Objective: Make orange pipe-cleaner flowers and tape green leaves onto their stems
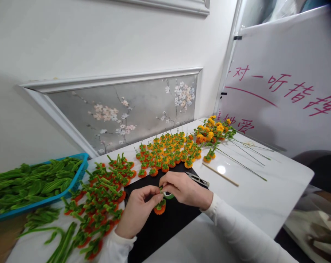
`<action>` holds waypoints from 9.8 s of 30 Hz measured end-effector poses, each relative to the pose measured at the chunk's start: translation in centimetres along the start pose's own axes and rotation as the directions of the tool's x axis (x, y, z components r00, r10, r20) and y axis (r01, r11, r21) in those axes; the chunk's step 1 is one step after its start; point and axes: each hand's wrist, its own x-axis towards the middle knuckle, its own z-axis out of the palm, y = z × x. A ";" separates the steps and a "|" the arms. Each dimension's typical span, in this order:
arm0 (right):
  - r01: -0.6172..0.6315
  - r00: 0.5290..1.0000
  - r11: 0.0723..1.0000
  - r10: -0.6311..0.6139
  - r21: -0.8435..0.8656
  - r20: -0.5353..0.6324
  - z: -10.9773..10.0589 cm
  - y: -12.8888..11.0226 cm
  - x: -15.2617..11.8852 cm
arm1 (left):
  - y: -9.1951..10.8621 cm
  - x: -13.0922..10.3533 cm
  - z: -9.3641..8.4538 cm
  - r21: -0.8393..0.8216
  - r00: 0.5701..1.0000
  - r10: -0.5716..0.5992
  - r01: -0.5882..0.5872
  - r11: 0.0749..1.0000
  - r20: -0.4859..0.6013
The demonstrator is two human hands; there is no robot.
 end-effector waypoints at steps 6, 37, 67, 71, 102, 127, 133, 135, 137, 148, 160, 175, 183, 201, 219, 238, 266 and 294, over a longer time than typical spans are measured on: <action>0.058 0.998 0.998 -0.058 0.024 0.027 -0.7 -0.1 0.0 | -0.2 -0.1 0.0 0.001 1.000 -0.007 0.007 1.000 0.012; 0.089 0.992 0.989 -0.077 -0.120 0.098 -1.3 0.2 -0.5 | 0.6 -0.3 0.4 0.029 0.993 -0.019 0.022 0.999 -0.117; 0.144 0.983 0.957 -0.108 -0.253 0.151 -0.2 0.2 -0.4 | 1.2 -0.6 0.1 0.290 0.995 0.059 -0.033 0.957 -0.081; 0.146 0.980 0.968 -0.113 -0.206 0.162 -0.2 -0.1 -0.4 | 1.4 -0.7 -0.3 0.196 1.000 0.018 -0.019 0.980 0.003; 0.125 0.988 0.986 -0.113 -0.107 0.106 0.1 -0.2 -0.4 | 2.0 -1.3 -0.4 0.358 0.996 0.084 -0.070 0.931 -0.025; 0.125 0.976 0.992 -0.117 -0.035 0.183 -0.3 -0.4 -0.4 | 1.8 -1.3 -0.9 0.008 0.984 -0.114 0.114 0.993 0.135; 0.143 0.970 0.989 -0.136 -0.022 0.203 0.0 -0.2 -0.5 | 1.4 -1.0 -0.4 0.039 0.994 -0.084 0.081 0.996 0.070; 0.121 0.970 0.992 -0.124 0.028 0.210 0.0 0.0 -0.5 | 1.4 -0.9 -0.3 -0.007 0.990 -0.101 0.102 0.995 0.093; 0.086 0.974 0.992 -0.103 0.091 0.201 0.0 0.1 -0.5 | 1.4 -0.9 -0.3 -0.076 0.988 -0.111 0.120 0.990 0.111; -0.070 0.996 0.997 0.071 -0.018 0.049 -2.2 0.2 -0.3 | -0.7 -0.8 0.2 -0.263 0.984 -0.176 0.170 0.950 -0.002; -0.431 0.797 0.462 0.598 -0.775 -0.087 -1.4 2.7 -4.7 | -0.4 -2.4 1.1 -0.460 0.947 -0.302 0.219 0.860 -0.113; -0.481 0.849 0.607 0.504 -0.633 -0.161 -1.2 0.6 -4.6 | -0.9 -3.4 1.5 -0.399 0.967 -0.200 0.122 0.909 -0.160; -0.645 0.661 0.278 0.671 0.712 0.336 2.4 -6.4 -5.7 | -1.0 -3.8 2.1 -0.415 0.977 -0.160 0.089 0.905 -0.139; -0.509 0.773 0.409 0.603 0.757 0.194 3.9 -5.5 -6.9 | -0.7 -4.1 2.7 -0.410 0.988 -0.132 0.090 0.908 -0.075; -0.516 0.731 0.421 0.670 0.746 0.128 4.0 -6.3 -6.8 | -0.5 -4.0 3.5 -0.398 0.987 -0.149 0.116 0.910 -0.053; -0.473 0.741 0.524 0.672 0.709 -0.003 4.4 -6.1 -6.8 | -0.1 -4.0 3.3 -0.354 0.992 -0.112 0.086 0.931 -0.055; -0.173 0.971 0.976 0.192 -0.134 0.144 -0.1 -0.8 -2.6 | -1.2 -3.8 2.7 0.253 0.958 0.099 -0.029 0.967 -0.269; 0.006 0.956 0.992 0.030 -0.123 0.291 2.0 -0.7 -1.2 | -1.4 -4.0 1.6 0.113 0.981 -0.043 0.066 0.991 -0.192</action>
